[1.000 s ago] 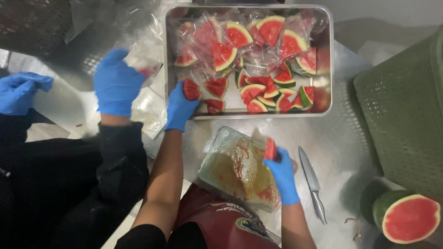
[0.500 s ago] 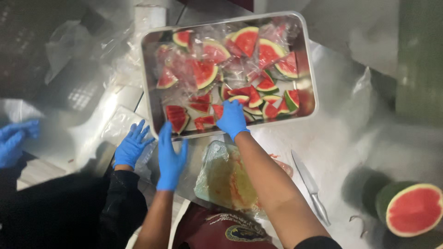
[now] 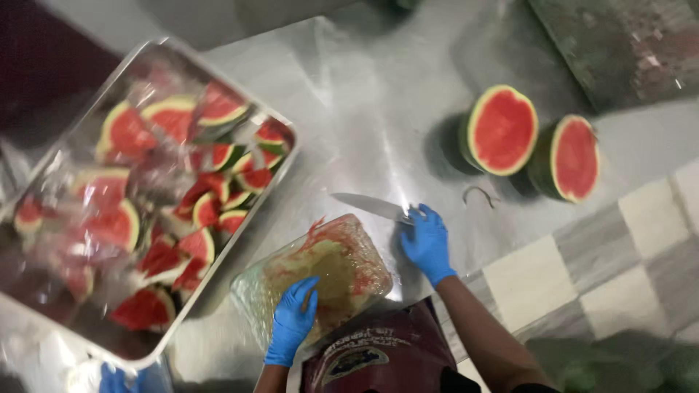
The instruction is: The person cuts watermelon halves and wedges on a cutting board with a knife, slicing them into small triangular pieces and placing the pieces into a metal tray lined with plastic. They continue cutting additional wedges and transferring finished pieces to the tray.
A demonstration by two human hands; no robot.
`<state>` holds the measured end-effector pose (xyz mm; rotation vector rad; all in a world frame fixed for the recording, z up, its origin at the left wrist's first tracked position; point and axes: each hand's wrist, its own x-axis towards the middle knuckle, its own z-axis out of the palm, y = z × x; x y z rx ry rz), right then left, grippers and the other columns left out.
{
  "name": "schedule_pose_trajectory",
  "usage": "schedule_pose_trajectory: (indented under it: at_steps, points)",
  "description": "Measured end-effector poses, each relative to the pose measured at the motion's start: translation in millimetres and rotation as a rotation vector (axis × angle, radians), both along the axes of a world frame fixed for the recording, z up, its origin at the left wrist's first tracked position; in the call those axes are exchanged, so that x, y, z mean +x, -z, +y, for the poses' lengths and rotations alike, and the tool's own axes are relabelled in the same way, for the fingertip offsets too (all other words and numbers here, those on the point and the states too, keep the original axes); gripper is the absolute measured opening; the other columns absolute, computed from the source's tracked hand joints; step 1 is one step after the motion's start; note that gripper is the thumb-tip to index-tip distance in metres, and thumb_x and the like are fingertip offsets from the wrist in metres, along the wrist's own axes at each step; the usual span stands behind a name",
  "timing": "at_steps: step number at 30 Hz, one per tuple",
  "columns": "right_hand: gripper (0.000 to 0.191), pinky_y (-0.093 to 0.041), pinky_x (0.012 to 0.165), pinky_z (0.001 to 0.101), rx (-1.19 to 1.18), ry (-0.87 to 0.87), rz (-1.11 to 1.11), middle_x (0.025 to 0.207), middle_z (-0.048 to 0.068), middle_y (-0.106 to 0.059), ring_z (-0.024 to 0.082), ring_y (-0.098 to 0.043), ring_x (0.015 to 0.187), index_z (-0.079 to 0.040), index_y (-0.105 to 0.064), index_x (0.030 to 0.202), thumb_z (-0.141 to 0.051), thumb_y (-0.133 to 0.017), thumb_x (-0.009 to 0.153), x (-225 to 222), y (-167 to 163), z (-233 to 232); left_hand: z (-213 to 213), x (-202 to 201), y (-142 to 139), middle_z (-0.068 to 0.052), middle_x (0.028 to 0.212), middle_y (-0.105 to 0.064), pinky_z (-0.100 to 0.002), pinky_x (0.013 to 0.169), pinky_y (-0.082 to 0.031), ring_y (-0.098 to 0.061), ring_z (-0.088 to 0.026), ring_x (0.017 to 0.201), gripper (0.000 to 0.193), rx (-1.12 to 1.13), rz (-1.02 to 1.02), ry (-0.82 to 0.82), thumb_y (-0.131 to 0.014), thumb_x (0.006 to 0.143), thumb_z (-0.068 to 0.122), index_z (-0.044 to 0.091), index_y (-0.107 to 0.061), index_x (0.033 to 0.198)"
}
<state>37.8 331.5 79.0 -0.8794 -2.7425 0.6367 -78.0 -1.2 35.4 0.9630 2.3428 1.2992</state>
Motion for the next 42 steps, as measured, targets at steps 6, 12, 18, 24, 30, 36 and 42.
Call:
schedule_pose_trajectory:
  at_steps: [6, 12, 18, 24, 30, 36, 42]
  points:
    - [0.040, -0.049, 0.091, 0.0514, -0.027, 0.124, 0.042, 0.121, 0.014, -0.067, 0.039, -0.062, 0.107, -0.011, -0.065, 0.125, -0.017, -0.065, 0.086, 61.9, 24.4, 26.1, 97.7, -34.0, -24.8, -0.014, 0.113, -0.073, -0.039, 0.093, -0.056, -0.072, -0.032, 0.106, 0.025, 0.042, 0.102, 0.112, -0.068, 0.094, 0.006, 0.010, -0.071, 0.118]
    - [0.041, -0.052, 0.085, 0.0514, -0.245, -0.046, -0.098, 0.106, 0.014, -0.065, 0.036, -0.066, 0.096, -0.011, -0.064, 0.117, -0.015, -0.066, 0.076, 56.3, 29.4, 64.6, 205.0, -4.9, -62.4, -0.013, 0.109, -0.074, -0.035, 0.089, -0.056, -0.072, -0.025, 0.099, 0.019, 0.111, 0.052, -0.033, -0.064, 0.096, 0.000, 0.001, -0.071, 0.114]
    - [0.030, -0.054, 0.082, 0.0488, -0.496, -0.102, 0.130, 0.109, 0.015, -0.065, 0.040, -0.067, 0.095, -0.010, -0.065, 0.108, -0.019, -0.072, 0.080, 126.7, 21.8, 138.0, 279.1, -10.8, -94.7, -0.012, 0.100, -0.070, -0.032, 0.083, -0.053, -0.062, -0.019, 0.087, 0.014, 0.477, 0.047, -0.545, -0.051, 0.110, 0.003, -0.003, -0.063, 0.109]
    - [0.032, -0.056, 0.083, 0.0447, -0.589, 0.368, 0.194, 0.107, 0.016, -0.070, 0.038, -0.070, 0.094, -0.009, -0.067, 0.104, -0.034, -0.077, 0.087, 176.1, 25.5, 223.6, 388.6, -39.1, -65.3, -0.013, 0.128, -0.065, -0.037, 0.092, -0.057, -0.067, -0.024, 0.107, 0.038, 0.440, -0.329, -0.229, -0.053, 0.108, 0.017, 0.000, -0.053, 0.143]
    - [0.050, -0.052, 0.091, 0.0460, -0.574, 0.572, 0.319, 0.124, 0.023, -0.066, 0.042, -0.065, 0.112, -0.005, -0.061, 0.131, -0.031, -0.074, 0.090, 141.9, 31.0, 258.8, 583.4, -19.8, -35.4, -0.012, 0.141, -0.061, -0.034, 0.102, -0.052, -0.062, -0.022, 0.123, 0.058, 0.066, -0.654, 0.126, -0.067, 0.097, 0.030, 0.003, -0.052, 0.147]
    - [0.058, -0.047, 0.103, 0.0413, -0.614, 0.463, 0.492, 0.141, 0.023, -0.059, 0.036, -0.060, 0.127, -0.001, -0.052, 0.140, -0.023, -0.073, 0.091, 124.3, 44.7, 279.0, 625.2, -23.2, -34.6, -0.011, 0.129, -0.070, -0.034, 0.102, -0.054, -0.067, -0.018, 0.116, 0.061, 0.014, -0.951, 0.184, -0.075, 0.091, 0.035, 0.004, -0.060, 0.141]
    - [0.051, -0.049, 0.087, 0.0372, -0.802, 0.445, 0.585, 0.112, 0.015, -0.063, 0.021, -0.060, 0.100, 0.002, -0.053, 0.135, -0.019, -0.072, 0.093, 97.5, 33.6, 283.7, 553.7, -17.7, -15.1, -0.009, 0.129, -0.070, -0.035, 0.101, -0.054, -0.065, -0.018, 0.115, 0.063, 0.212, -0.978, -0.041, -0.074, 0.091, 0.037, 0.005, -0.059, 0.143]
